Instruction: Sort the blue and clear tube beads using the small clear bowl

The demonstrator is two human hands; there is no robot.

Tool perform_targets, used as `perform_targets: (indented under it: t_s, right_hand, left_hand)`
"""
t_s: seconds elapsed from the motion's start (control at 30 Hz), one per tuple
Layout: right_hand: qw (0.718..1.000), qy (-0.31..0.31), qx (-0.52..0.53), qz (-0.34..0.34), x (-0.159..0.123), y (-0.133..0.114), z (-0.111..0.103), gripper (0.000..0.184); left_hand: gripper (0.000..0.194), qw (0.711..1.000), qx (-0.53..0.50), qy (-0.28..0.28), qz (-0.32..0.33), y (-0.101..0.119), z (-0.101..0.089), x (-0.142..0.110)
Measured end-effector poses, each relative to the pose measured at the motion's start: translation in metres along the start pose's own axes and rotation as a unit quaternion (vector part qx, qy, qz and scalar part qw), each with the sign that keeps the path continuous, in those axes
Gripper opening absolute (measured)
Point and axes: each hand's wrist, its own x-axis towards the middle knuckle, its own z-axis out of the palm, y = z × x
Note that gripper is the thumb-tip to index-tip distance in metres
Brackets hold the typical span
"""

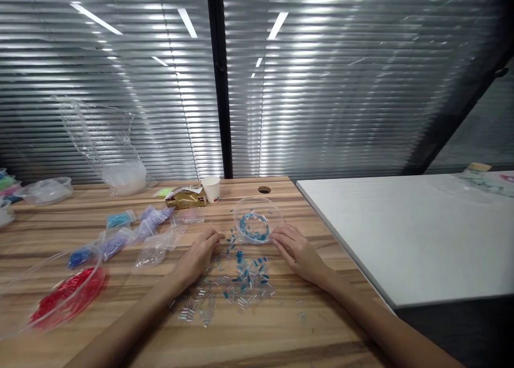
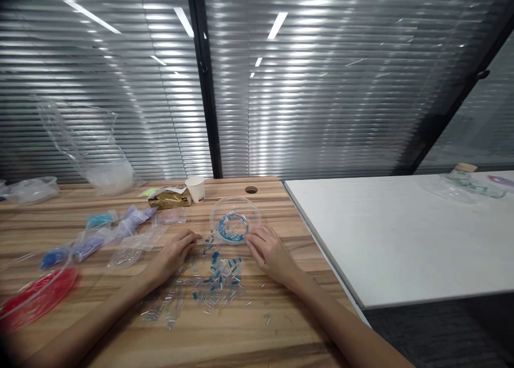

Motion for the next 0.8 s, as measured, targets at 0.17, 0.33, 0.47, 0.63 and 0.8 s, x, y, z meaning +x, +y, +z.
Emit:
perform_targets:
  t_s: [0.17, 0.33, 0.47, 0.63, 0.8]
  right_hand:
    - [1.000, -0.009, 0.003, 0.000, -0.0009, 0.0002, 0.0014, 0.019]
    - [1.000, -0.012, 0.005, 0.000, -0.0011, 0.0009, 0.0010, 0.019]
    - [1.000, -0.008, 0.002, -0.002, -0.0007, 0.0007, 0.0003, 0.020]
    - [1.000, -0.012, 0.004, 0.000, -0.0005, 0.0008, -0.0005, 0.020]
    - [1.000, -0.027, 0.013, 0.007, -0.0013, 0.0009, -0.0002, 0.021]
  left_hand:
    - [0.026, 1.000, 0.001, -0.001, 0.010, 0.0012, -0.0006, 0.0004]
    - [0.026, 1.000, -0.002, -0.013, 0.011, 0.0041, -0.0019, -0.0003]
    - [0.027, 1.000, -0.004, -0.025, 0.012, 0.0041, -0.0019, -0.0007]
    - [0.027, 0.999, -0.004, -0.033, 0.008, 0.0053, -0.0036, -0.0007]
    - [0.027, 0.999, 0.003, -0.032, 0.013, 0.0069, -0.0046, -0.0009]
